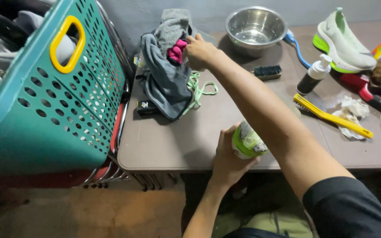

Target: The person cleans the sole of a green and white sneaker by applying a white cleaning solution and scrubbing with a yellow brush. They wipe the shoe with a pink cloth, then repeat the scrubbing and wiping process on different sections of the sole.

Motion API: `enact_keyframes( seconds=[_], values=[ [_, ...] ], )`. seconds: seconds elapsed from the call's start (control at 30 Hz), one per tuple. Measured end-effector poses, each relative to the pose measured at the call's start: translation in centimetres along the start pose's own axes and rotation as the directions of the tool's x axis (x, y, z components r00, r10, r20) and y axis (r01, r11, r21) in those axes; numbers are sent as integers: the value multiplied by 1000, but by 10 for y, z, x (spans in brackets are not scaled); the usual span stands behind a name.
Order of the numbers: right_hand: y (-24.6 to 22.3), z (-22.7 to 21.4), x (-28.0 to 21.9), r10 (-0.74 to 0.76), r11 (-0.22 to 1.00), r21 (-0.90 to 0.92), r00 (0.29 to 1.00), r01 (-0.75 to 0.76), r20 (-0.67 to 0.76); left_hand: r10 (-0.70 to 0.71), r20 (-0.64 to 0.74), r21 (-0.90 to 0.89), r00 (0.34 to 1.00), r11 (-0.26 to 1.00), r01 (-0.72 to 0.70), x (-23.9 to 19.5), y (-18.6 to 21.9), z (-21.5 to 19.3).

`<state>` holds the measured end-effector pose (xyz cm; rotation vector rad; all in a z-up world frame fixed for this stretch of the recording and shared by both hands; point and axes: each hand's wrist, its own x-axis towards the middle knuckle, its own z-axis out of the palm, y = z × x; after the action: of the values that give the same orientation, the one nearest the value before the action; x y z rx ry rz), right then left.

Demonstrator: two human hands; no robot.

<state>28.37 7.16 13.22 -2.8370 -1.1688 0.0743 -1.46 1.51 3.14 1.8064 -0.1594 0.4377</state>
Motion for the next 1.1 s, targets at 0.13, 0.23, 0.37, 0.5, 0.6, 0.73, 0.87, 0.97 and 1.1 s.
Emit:
enact_keyframes(
  seconds=[0.13,0.23,0.37,0.5,0.6,0.73,0.87,0.97,1.1],
  values=[
    [14,15,34,29,1000,7,998,-29,57,-18,-49,-96,999,995,13,9,2,-3],
    [50,42,70,-195,971,-147,980,187,-44,-114,-77,-268,991,959,89,11,7,-3],
    [49,1,35,-223,967,94,963,238,-151,-20,-126,-71,992,997,11,11,0,-4],
    [74,-29,10,-405,862,99,793,497,-455,28,-184,-46,982,998,-37,11,1,-3],
    [77,-53,-20,-320,843,200,764,499,-560,41,-238,-29,970,998,-50,10,-1,-2],
    [76,-85,-64,-227,787,324,734,525,-640,55,-284,-25,957,998,-65,8,-1,1],
    [74,-109,-113,-200,762,323,679,560,-706,-79,-230,-177,970,983,38,5,5,2],
    [71,-126,-147,-166,740,291,585,606,-794,-5,-268,-77,963,997,-16,9,2,3],
    [78,-127,-205,-79,731,198,369,653,-926,-66,-243,-17,968,998,64,5,-12,7]
  ],
)
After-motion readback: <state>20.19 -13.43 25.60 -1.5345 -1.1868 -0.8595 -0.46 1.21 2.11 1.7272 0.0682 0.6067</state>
